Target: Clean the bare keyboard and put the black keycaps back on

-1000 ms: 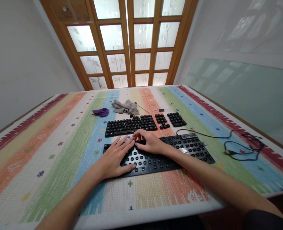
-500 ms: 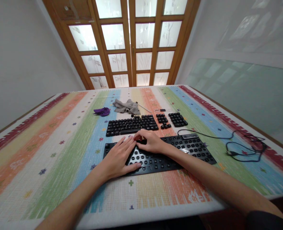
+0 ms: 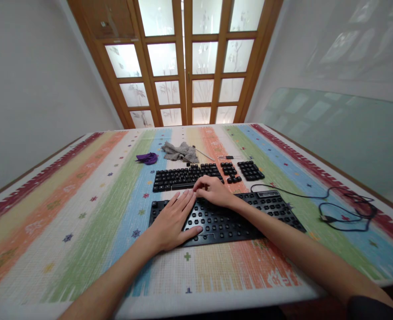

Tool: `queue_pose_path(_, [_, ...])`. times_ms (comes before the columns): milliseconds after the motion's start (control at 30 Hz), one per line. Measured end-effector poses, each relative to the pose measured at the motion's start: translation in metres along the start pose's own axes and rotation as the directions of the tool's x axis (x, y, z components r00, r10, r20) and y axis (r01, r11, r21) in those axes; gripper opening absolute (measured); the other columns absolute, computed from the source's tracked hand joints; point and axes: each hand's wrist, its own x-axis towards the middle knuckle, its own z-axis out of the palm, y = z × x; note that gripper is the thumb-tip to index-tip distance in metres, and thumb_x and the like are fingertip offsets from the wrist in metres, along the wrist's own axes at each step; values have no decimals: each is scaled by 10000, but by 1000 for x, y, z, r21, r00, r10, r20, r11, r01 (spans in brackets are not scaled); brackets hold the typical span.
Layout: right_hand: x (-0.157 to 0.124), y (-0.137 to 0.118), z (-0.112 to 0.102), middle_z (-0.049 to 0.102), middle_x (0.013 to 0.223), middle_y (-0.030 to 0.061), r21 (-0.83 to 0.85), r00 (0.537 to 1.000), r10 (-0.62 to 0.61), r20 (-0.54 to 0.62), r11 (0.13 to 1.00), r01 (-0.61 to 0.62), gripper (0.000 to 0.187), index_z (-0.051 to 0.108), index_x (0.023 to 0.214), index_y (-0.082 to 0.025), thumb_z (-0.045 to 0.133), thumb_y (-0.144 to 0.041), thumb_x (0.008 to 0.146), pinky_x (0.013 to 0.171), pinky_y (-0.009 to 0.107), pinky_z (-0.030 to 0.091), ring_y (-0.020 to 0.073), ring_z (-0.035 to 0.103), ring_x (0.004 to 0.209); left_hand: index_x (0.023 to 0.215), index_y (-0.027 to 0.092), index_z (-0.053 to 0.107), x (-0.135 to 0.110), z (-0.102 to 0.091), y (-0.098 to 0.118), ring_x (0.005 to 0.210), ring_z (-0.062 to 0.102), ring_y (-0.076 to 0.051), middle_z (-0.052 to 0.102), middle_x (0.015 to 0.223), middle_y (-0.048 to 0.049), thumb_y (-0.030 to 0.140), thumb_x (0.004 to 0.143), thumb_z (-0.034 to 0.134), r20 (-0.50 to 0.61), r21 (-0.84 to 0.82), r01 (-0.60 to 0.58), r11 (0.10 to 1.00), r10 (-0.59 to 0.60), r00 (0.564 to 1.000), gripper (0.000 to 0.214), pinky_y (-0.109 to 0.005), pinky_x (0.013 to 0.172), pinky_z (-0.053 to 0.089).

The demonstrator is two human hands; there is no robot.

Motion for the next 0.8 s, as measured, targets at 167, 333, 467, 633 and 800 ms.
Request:
queue_pose_path(167, [38,18,-7,698,803,31,-130,996,-29,-88,991,17,163,693,790,-164,581,-59,735,738,281,469,156,605,746,1540,122,154,0,0,-1,1497,125,-259,180,1605,-145,648,949,338,16,6,4,1000,-4,1000,812,-438,1234,113])
queue_pose_path(333, [76,31,-6,731,910,64,-337,992,-2,-127,940,-41,186,724,860,-158,592,-81,755,850,322,481,205,641,886,1532,130,189,1,0,-1,1486,186,-254,236,1589,-147,668,940,332,14,-16,5,1000,-5,1000,812,-436,1224,154])
queue_pose_path(467, [95,36,-4,744,957,82,-438,996,50,-79,896,-80,229,749,911,-151,586,-80,767,901,336,480,231,653,953,1524,126,216,2,0,-2,1481,203,-253,258,1580,-152,673,931,352,18,-16,0,1000,1,1000,818,-439,1222,168])
queue_pose_path(633, [108,43,2,758,951,100,-510,998,69,-10,858,-65,262,774,925,-142,560,-96,782,860,332,498,237,669,902,1514,95,238,2,-2,-1,1482,200,-260,248,1580,-167,678,923,367,38,-26,11,1000,-10,999,840,-431,1224,165])
queue_pose_path(800, [114,47,7,759,922,110,-524,998,67,18,850,-48,249,782,894,-136,580,-92,756,861,333,490,238,662,870,1516,109,227,2,-3,0,1484,191,-258,235,1586,-162,685,923,354,32,-24,9,1000,-8,999,837,-430,1223,160])
